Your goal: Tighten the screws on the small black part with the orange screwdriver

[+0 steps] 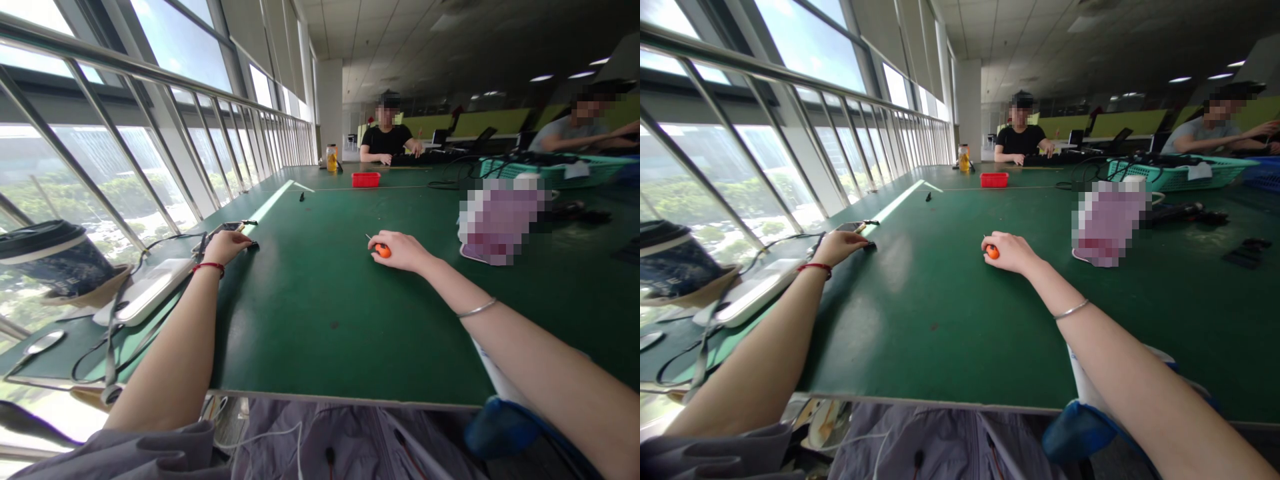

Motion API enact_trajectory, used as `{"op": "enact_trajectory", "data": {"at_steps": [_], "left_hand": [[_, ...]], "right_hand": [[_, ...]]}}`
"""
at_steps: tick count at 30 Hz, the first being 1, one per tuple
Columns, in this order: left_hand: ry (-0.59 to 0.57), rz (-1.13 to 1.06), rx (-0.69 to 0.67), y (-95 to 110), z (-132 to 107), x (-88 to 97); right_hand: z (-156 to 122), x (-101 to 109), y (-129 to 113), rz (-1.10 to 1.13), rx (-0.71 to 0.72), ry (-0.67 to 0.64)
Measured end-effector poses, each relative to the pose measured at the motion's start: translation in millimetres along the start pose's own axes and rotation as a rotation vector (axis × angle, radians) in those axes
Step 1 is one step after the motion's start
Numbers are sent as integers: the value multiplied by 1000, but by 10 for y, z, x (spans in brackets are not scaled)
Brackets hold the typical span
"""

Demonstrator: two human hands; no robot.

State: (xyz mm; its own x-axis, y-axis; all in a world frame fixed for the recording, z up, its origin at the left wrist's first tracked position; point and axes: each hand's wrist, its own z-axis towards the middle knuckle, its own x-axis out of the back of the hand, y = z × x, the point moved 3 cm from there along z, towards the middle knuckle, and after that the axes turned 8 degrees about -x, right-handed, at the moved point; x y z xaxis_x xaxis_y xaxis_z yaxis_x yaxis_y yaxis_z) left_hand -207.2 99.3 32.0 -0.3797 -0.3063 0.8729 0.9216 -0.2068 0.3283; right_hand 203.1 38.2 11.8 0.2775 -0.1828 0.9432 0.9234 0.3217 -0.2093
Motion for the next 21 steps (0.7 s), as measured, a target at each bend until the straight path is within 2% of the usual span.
{"op": "enact_trajectory", "data": {"at_steps": [8,15,21], "left_hand": [[-9,-8,0,-69,25,-36],[-6,-197,27,-155,46,-103],[-15,-341,103,-103,38,-132]], "right_hand": [[2,10,-8,-10,-2,-6],[-4,9,-19,-16,-5,-10],[-5,24,-29,8,-11,49]]}}
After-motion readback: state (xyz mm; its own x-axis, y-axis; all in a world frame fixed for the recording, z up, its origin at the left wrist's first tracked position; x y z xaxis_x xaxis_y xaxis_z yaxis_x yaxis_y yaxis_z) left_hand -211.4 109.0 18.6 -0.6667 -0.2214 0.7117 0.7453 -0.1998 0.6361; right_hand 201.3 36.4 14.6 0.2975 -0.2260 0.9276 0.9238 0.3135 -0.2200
